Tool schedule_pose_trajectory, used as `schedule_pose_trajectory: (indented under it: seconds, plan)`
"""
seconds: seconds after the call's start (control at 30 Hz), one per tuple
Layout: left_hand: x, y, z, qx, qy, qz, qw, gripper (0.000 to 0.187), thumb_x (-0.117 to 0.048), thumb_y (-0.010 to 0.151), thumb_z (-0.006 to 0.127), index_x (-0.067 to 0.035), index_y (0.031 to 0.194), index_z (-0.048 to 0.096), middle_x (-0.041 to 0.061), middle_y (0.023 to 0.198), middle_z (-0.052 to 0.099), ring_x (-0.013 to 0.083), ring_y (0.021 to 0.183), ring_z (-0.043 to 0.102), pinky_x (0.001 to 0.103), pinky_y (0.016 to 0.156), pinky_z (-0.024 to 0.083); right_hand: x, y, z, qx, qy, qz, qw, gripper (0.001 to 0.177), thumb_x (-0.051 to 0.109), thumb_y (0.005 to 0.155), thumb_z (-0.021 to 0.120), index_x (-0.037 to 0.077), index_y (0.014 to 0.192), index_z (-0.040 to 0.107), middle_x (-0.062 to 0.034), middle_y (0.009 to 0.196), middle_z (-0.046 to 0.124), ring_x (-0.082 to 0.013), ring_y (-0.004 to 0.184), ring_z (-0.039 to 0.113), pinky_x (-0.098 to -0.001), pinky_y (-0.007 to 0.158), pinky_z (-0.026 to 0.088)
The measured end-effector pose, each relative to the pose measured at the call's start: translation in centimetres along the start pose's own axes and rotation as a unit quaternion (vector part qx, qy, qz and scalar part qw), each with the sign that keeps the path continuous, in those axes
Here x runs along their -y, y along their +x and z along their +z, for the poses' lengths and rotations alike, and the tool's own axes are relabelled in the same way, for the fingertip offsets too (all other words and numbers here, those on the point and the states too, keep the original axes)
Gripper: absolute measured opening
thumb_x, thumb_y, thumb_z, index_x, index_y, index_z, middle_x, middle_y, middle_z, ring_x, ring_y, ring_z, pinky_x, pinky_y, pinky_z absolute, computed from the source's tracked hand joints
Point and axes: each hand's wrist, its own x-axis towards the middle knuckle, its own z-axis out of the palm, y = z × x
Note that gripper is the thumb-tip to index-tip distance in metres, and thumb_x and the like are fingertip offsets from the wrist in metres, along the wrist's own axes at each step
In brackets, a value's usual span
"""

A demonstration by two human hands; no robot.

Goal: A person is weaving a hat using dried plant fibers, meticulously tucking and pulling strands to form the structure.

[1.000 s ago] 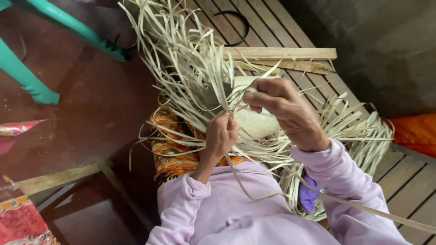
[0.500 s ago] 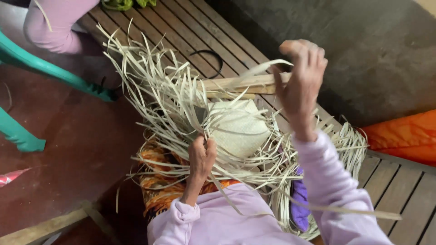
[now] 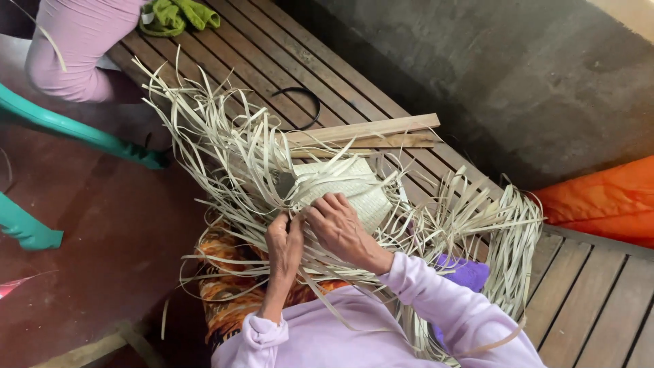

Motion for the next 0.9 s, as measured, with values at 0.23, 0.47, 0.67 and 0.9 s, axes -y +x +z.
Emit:
schedule_pose_trajectory:
  seconds: [0.23,0.47,0.67,0.9]
  plan:
    - [2.0,0.9,0.3,-0.026,0.029,0.048,0.998,0.022,-0.018,0.090,0.060,0.000,0.079,0.067,0.017,0.068,0.064,0.0145,0.072,0.058,0.035,0.068,0.052,-0.4,0.5,-0.3,-0.006,0.052,0.018,0.998,0.013,0.011,0.094,0.055,0.005,0.083,0.052,-0.0107,0.075,0.049,-0.0313,0.074,0.051,-0.0381,0.069,0.041]
    - [2.7,0.1,0.8,-0.114,0.179,0.234,0.949,0.005,-0.007,0.082,0.060,-0.008,0.085,0.064,0.012,0.075,0.061,0.0345,0.073,0.067,0.040,0.063,0.054,-1.2,1.0,1.5,-0.051,0.137,0.048,0.988,0.007,0.009,0.083,0.064,0.007,0.089,0.060,-0.0135,0.080,0.056,-0.0358,0.082,0.057,-0.0421,0.076,0.045]
    - [3.8,0.7,0.9,-0.144,0.221,0.285,0.922,0.013,-0.006,0.079,0.059,-0.016,0.084,0.065,-0.001,0.079,0.056,0.0254,0.073,0.065,0.034,0.065,0.054,-4.4,-1.5,7.7,-0.079,0.186,0.039,0.979,0.011,0.007,0.078,0.067,0.008,0.089,0.064,-0.0137,0.081,0.059,-0.0376,0.083,0.059,-0.0448,0.075,0.048]
    - [3.6,1.5,0.6,-0.092,0.081,0.174,0.977,0.015,-0.016,0.085,0.063,-0.009,0.071,0.061,0.007,0.066,0.052,0.0147,0.064,0.055,0.030,0.061,0.048,-2.2,2.2,1.4,-0.089,0.286,0.068,0.952,0.008,0.013,0.084,0.066,0.006,0.088,0.066,-0.0166,0.069,0.057,-0.0390,0.072,0.061,-0.0463,0.069,0.051]
